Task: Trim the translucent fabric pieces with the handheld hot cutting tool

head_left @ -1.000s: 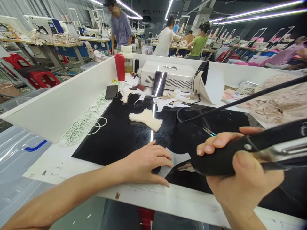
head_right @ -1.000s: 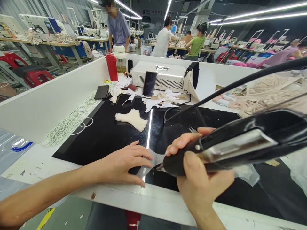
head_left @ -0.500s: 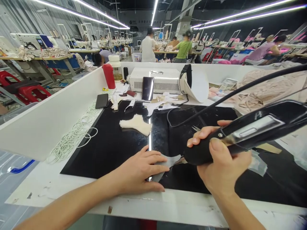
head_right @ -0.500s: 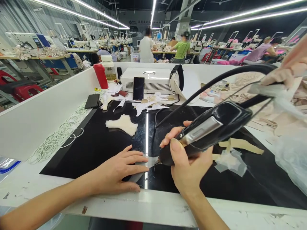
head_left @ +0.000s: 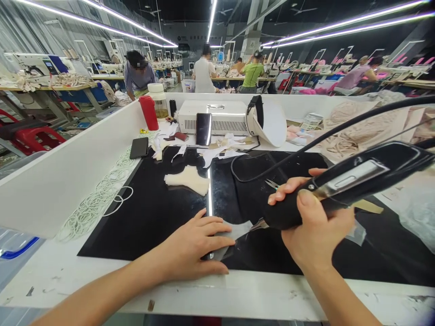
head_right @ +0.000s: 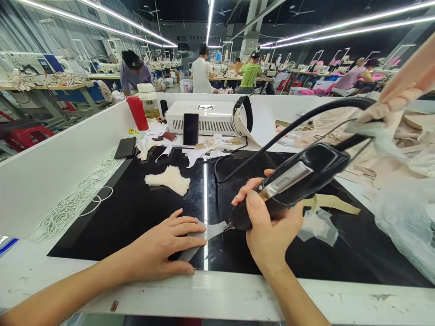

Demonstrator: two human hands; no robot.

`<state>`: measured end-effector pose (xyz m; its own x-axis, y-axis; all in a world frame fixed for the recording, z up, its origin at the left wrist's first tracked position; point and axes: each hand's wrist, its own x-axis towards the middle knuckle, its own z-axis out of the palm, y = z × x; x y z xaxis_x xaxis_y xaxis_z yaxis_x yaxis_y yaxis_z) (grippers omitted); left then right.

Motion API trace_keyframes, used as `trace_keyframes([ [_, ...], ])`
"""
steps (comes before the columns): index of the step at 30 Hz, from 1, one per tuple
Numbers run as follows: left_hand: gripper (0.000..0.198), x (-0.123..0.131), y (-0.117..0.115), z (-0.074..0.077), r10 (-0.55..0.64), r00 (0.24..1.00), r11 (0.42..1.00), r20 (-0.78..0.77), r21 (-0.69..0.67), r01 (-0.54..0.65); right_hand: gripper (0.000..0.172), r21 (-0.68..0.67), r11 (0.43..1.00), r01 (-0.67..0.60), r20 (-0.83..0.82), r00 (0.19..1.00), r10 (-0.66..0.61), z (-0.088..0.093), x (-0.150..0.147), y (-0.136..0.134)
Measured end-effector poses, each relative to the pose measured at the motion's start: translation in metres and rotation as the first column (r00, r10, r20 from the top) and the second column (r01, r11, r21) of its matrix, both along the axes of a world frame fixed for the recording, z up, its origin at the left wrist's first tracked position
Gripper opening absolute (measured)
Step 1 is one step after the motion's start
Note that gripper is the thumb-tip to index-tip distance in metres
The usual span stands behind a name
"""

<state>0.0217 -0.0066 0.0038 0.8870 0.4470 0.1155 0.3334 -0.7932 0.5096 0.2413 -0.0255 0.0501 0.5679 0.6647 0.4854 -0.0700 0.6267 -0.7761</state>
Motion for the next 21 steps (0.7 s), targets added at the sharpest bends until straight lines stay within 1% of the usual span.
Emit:
trace_keyframes([
  [5, 0.051, 0.001, 0.000, 0.002, 0.002, 1.000, 1.000, -0.007, -0.006, -0.002, 0.033, 0.013, 1.000, -0.007, 0.028, 1.000, 0.007, -0.003, -0.001, 0.000],
  [10, 0.051, 0.000, 0.000, 0.003, 0.005, 1.000, 1.000, 0.015, -0.019, -0.005, 0.035, -0.030, 0.999, -0.017, 0.065, 0.998, 0.019, -0.006, 0.001, 0.002],
  [13, 0.045, -0.001, 0.000, 0.003, 0.031, 0.999, 0.999, 0.037, -0.039, -0.029, 0.036, -0.042, 0.999, -0.012, 0.077, 0.997, 0.015, -0.007, 0.003, 0.003],
  [15, 0.037, -0.002, 0.000, 0.001, 0.097, 0.993, 0.994, 0.071, -0.066, -0.092, 0.038, -0.038, 0.999, 0.005, 0.088, 0.996, -0.002, -0.006, 0.004, 0.002],
  [18, 0.031, -0.001, 0.001, -0.002, 0.265, 0.958, 0.963, 0.110, -0.091, -0.256, 0.040, -0.052, 0.998, 0.036, 0.138, 0.990, -0.028, -0.005, 0.007, 0.003],
  [20, 0.029, 0.000, 0.002, -0.005, 0.355, 0.928, 0.934, 0.112, -0.071, -0.349, 0.041, -0.074, 0.995, 0.068, 0.201, 0.978, -0.052, -0.003, 0.010, 0.004],
  [21, 0.029, 0.001, 0.003, -0.006, 0.381, 0.918, 0.925, 0.109, -0.055, -0.377, 0.044, -0.063, 0.993, 0.096, 0.232, 0.970, -0.079, -0.003, 0.011, 0.004],
])
